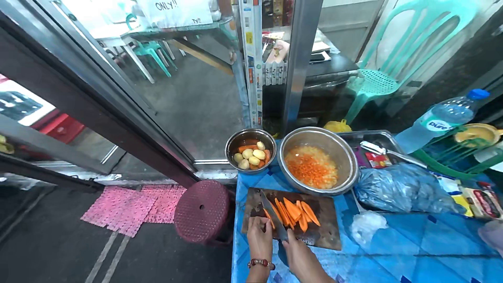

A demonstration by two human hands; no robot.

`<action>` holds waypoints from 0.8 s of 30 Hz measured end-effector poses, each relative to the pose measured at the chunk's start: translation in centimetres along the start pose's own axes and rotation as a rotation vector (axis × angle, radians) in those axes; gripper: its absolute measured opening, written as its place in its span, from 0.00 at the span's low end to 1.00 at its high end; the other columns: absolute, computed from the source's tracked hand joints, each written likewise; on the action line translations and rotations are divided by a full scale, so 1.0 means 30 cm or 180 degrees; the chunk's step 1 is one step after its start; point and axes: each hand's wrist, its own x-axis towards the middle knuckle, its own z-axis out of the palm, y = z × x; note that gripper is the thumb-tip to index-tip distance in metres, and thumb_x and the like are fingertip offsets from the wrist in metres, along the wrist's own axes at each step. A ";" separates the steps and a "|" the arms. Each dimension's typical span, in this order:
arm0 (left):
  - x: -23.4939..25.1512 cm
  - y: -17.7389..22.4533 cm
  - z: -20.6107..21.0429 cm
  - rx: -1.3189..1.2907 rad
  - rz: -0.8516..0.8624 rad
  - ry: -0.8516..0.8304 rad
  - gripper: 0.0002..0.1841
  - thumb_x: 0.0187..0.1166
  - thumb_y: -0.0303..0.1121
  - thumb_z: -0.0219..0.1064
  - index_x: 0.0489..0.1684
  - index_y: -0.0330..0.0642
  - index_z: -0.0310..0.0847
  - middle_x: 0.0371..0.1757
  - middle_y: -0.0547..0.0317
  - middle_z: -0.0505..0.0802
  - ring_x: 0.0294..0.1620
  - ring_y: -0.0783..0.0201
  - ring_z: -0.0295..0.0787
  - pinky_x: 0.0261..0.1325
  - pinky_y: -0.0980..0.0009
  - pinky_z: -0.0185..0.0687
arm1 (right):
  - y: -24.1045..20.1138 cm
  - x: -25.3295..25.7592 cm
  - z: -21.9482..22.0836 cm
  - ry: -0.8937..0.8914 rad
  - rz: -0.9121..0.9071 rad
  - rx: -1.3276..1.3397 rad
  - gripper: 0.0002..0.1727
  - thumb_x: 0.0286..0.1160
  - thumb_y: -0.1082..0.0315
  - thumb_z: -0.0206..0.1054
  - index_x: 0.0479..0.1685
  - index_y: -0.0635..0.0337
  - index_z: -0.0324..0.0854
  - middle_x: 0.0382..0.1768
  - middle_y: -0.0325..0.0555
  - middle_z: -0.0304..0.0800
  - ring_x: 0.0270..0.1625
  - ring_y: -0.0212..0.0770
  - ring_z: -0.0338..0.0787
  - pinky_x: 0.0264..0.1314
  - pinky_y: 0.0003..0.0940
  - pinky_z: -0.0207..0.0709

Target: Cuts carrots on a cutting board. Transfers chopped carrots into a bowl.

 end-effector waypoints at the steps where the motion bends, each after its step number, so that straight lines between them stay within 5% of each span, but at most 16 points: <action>1: 0.001 -0.001 0.003 -0.0025 0.0026 0.0045 0.05 0.72 0.27 0.76 0.37 0.34 0.92 0.43 0.47 0.92 0.42 0.60 0.90 0.52 0.66 0.88 | 0.022 0.016 -0.007 -0.0073 -0.0114 0.0305 0.28 0.96 0.55 0.49 0.85 0.64 0.61 0.48 0.66 0.91 0.45 0.62 0.95 0.50 0.58 0.87; 4: -0.005 0.018 0.003 0.0077 0.0124 0.0045 0.06 0.73 0.26 0.75 0.41 0.33 0.91 0.47 0.44 0.92 0.49 0.55 0.92 0.58 0.62 0.88 | 0.058 0.032 -0.022 -0.0254 -0.0286 0.0673 0.28 0.97 0.56 0.49 0.86 0.63 0.59 0.47 0.64 0.87 0.34 0.57 0.92 0.40 0.54 0.87; 8: -0.013 0.040 0.009 0.0353 0.0110 -0.0055 0.08 0.76 0.27 0.72 0.47 0.34 0.90 0.54 0.42 0.91 0.54 0.54 0.91 0.62 0.62 0.87 | 0.010 -0.006 -0.054 -0.0248 -0.0168 -0.0293 0.27 0.97 0.55 0.45 0.88 0.56 0.58 0.54 0.64 0.92 0.59 0.64 0.93 0.63 0.62 0.84; 14: -0.018 0.056 0.020 0.0483 0.0009 -0.0067 0.09 0.77 0.29 0.71 0.48 0.34 0.90 0.56 0.41 0.90 0.56 0.52 0.91 0.63 0.61 0.87 | 0.074 -0.016 -0.073 -0.0153 -0.0416 0.0406 0.29 0.97 0.55 0.46 0.90 0.60 0.55 0.47 0.64 0.89 0.41 0.60 0.94 0.49 0.56 0.87; 19: -0.009 0.068 0.007 0.0512 -0.0122 -0.0260 0.13 0.80 0.30 0.69 0.58 0.35 0.86 0.62 0.42 0.88 0.59 0.53 0.90 0.65 0.61 0.86 | 0.065 -0.070 -0.080 0.0115 -0.0164 -0.0063 0.27 0.97 0.55 0.46 0.88 0.59 0.58 0.49 0.63 0.92 0.54 0.62 0.95 0.60 0.58 0.85; 24: 0.025 0.041 -0.013 0.0380 0.0214 -0.0561 0.20 0.82 0.31 0.67 0.71 0.37 0.79 0.66 0.41 0.86 0.57 0.54 0.92 0.62 0.62 0.89 | 0.043 -0.113 -0.040 0.0109 0.0199 -0.0581 0.26 0.97 0.55 0.43 0.86 0.55 0.60 0.48 0.63 0.94 0.57 0.66 0.95 0.59 0.62 0.85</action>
